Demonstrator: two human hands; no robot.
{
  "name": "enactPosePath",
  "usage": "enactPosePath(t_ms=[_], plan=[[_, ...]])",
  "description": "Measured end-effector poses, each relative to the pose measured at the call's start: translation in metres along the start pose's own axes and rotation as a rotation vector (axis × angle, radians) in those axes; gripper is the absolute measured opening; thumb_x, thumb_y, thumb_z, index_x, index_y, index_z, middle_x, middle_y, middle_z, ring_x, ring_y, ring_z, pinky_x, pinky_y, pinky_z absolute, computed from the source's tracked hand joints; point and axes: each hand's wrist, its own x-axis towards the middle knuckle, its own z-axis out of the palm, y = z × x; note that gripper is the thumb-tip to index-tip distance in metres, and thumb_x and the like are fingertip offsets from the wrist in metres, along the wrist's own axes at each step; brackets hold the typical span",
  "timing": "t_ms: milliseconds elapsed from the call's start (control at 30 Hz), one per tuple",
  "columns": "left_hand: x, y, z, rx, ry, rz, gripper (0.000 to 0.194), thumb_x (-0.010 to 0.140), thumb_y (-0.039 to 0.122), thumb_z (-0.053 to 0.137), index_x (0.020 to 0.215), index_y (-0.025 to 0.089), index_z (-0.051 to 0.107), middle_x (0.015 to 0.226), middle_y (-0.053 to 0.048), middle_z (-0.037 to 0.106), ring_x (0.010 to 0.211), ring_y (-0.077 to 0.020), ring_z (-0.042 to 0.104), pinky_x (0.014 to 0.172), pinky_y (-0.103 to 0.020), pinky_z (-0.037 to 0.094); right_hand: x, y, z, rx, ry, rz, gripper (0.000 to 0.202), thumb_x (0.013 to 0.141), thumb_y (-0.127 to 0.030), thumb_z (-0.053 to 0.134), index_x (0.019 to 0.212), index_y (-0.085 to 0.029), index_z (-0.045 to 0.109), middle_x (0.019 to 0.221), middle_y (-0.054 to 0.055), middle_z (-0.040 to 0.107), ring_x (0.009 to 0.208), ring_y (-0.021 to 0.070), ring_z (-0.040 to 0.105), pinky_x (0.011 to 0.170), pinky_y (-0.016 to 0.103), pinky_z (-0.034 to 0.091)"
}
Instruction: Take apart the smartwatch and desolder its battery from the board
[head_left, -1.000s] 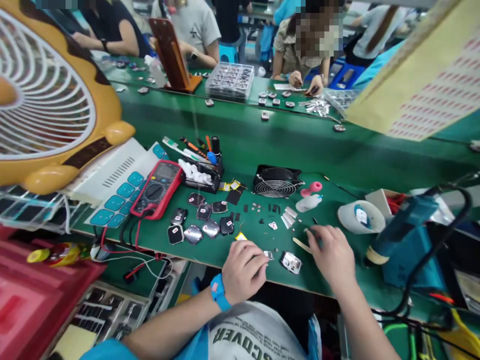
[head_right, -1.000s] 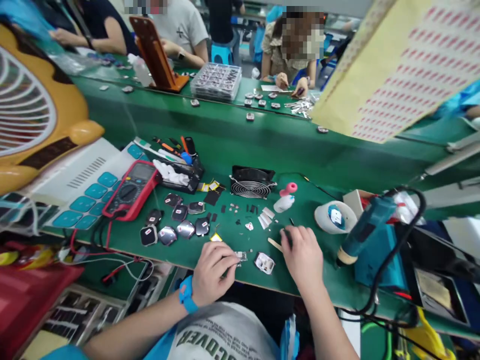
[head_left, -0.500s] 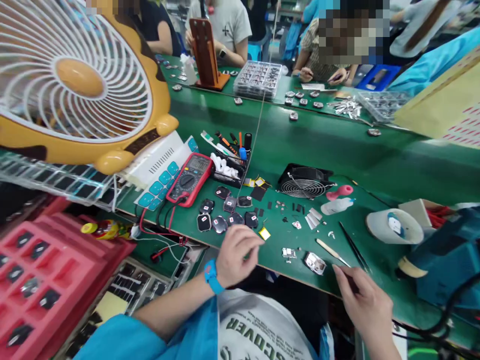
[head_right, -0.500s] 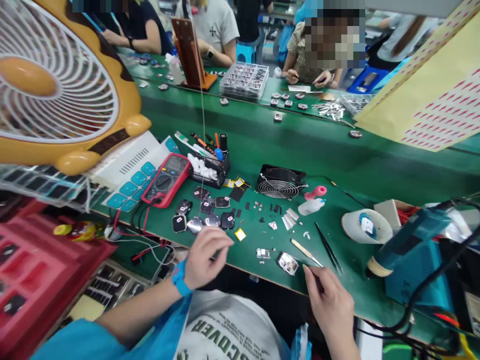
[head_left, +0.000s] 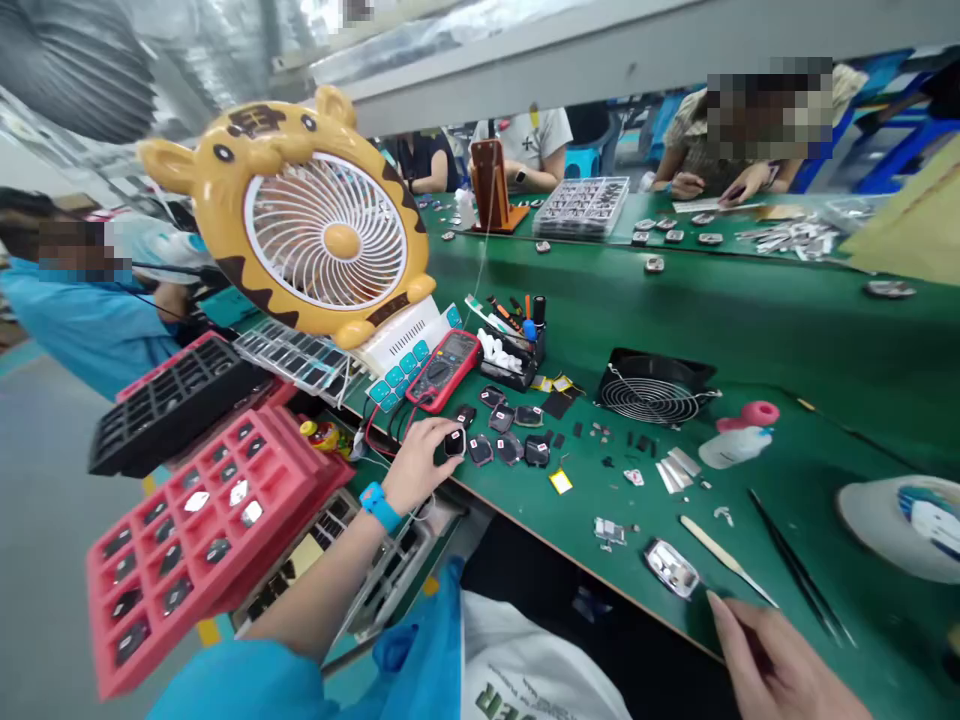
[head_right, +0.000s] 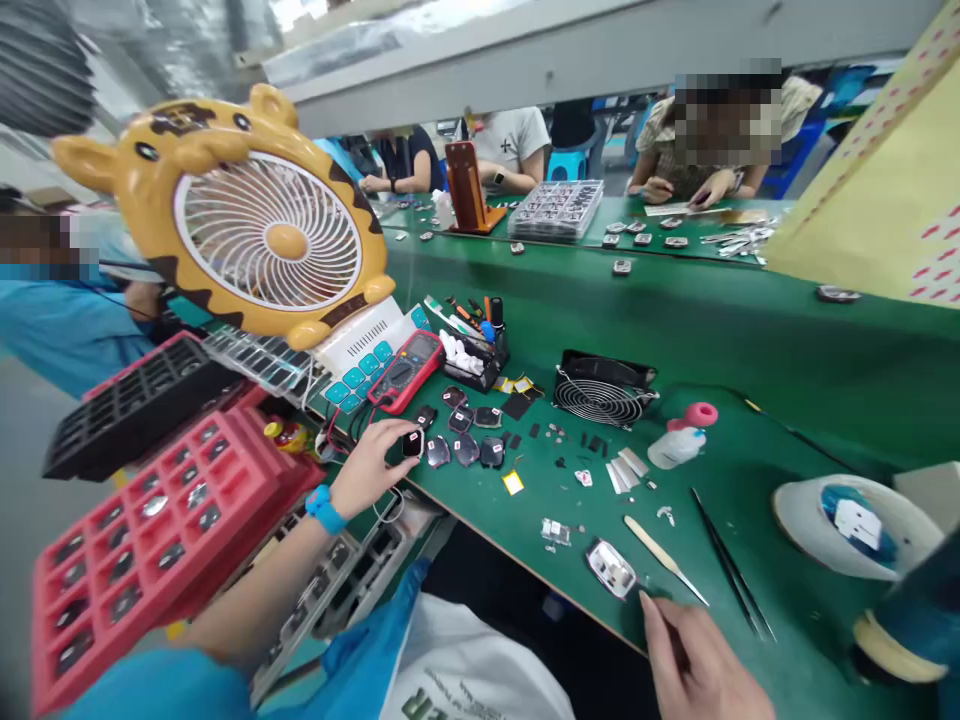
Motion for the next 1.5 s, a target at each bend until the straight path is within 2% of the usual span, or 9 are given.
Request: enactPosePath(t_ms=[233, 400, 500, 600, 733, 900, 1133, 1300, 1500], plan=[[0.002, 0.0, -0.007, 0.032, -0.171, 0.078, 0.033, 0.089, 0.021, 0.071, 0.121, 0.022, 0.067, 0.116, -0.009, 0.07, 0.107, -0.0232, 0.07, 0.097, -0.042, 0.061, 0.011, -0.013, -0.002, -0.009, 0.146, -0.049, 0.039, 0.107, -0.04, 0.046, 0.082, -0.02, 0.066, 0.063, 0.0, 0.068, 0.048, 0.0126, 0.064, 0.047, 0.028, 0.041], [0.036, 0.001, -0.022, 0.041, -0.252, 0.153, 0.026, 0.095, 0.028, 0.066, 0.121, 0.024, 0.069, 0.13, -0.01, 0.068, 0.12, -0.0252, 0.066, 0.108, -0.047, 0.056, 0.015, -0.013, -0.003, 0.035, 0.151, -0.044, 0.041, 0.108, -0.039, 0.045, 0.078, -0.02, 0.064, 0.062, -0.002, 0.067, 0.046, 0.0111, 0.063, 0.047, 0.028, 0.04], [0.068, 0.001, -0.009, 0.06, -0.298, 0.183, 0.026, 0.098, 0.023, 0.057, 0.121, 0.024, 0.07, 0.13, -0.01, 0.068, 0.121, -0.0249, 0.065, 0.11, -0.049, 0.054, 0.016, -0.013, -0.003, 0.047, 0.151, -0.041, 0.04, 0.107, -0.038, 0.046, 0.076, -0.021, 0.063, 0.062, -0.002, 0.066, 0.047, 0.0114, 0.062, 0.049, 0.028, 0.039], [0.096, 0.001, 0.015, 0.089, -0.364, 0.224, 0.04, 0.09, 0.009, 0.058, 0.124, 0.025, 0.07, 0.134, -0.008, 0.067, 0.125, -0.0253, 0.063, 0.111, -0.048, 0.054, 0.016, -0.014, -0.002, 0.049, 0.158, -0.033, 0.038, 0.108, -0.037, 0.045, 0.077, -0.021, 0.061, 0.061, -0.002, 0.065, 0.047, 0.0111, 0.061, 0.05, 0.028, 0.04], [0.117, -0.003, 0.03, 0.15, -0.404, 0.251, 0.039, 0.085, 0.006, 0.062, 0.118, 0.025, 0.072, 0.125, -0.008, 0.07, 0.117, -0.0261, 0.066, 0.106, -0.047, 0.056, 0.014, -0.014, 0.0, 0.048, 0.172, -0.02, 0.035, 0.108, -0.035, 0.046, 0.08, -0.021, 0.061, 0.065, -0.002, 0.068, 0.05, 0.0111, 0.063, 0.053, 0.027, 0.041], [0.119, -0.002, 0.021, 0.208, -0.352, 0.206, 0.027, 0.095, 0.02, 0.059, 0.119, 0.019, 0.07, 0.113, -0.014, 0.071, 0.107, -0.0309, 0.067, 0.098, -0.053, 0.057, 0.014, -0.014, 0.0, 0.026, 0.178, -0.006, 0.035, 0.108, -0.034, 0.047, 0.08, -0.02, 0.062, 0.063, -0.003, 0.066, 0.05, 0.0108, 0.062, 0.054, 0.027, 0.04], [0.113, 0.017, 0.027, 0.134, -0.488, 0.282, 0.035, 0.087, 0.02, 0.074, 0.122, 0.027, 0.07, 0.122, -0.006, 0.073, 0.116, -0.0281, 0.065, 0.103, -0.048, 0.055, 0.015, -0.015, 0.002, -0.02, 0.162, -0.003, 0.032, 0.106, -0.033, 0.051, 0.079, -0.02, 0.063, 0.061, -0.003, 0.065, 0.049, 0.0109, 0.06, 0.054, 0.028, 0.038], [0.115, 0.007, 0.026, 0.175, -0.409, 0.22, 0.03, 0.093, 0.022, 0.065, 0.123, 0.022, 0.068, 0.129, -0.011, 0.068, 0.12, -0.03, 0.063, 0.106, -0.051, 0.053, 0.014, -0.015, 0.001, 0.005, 0.165, -0.008, 0.032, 0.107, -0.032, 0.051, 0.079, -0.019, 0.062, 0.062, -0.003, 0.065, 0.049, 0.0103, 0.059, 0.055, 0.027, 0.038], [0.111, -0.01, 0.024, 0.207, -0.385, 0.142, 0.031, 0.09, 0.018, 0.064, 0.12, 0.02, 0.069, 0.129, -0.011, 0.067, 0.113, -0.0286, 0.068, 0.099, -0.044, 0.059, 0.013, -0.014, 0.002, 0.014, 0.152, 0.003, 0.032, 0.106, -0.032, 0.053, 0.078, -0.019, 0.062, 0.063, -0.003, 0.064, 0.05, 0.0101, 0.059, 0.056, 0.027, 0.038]])
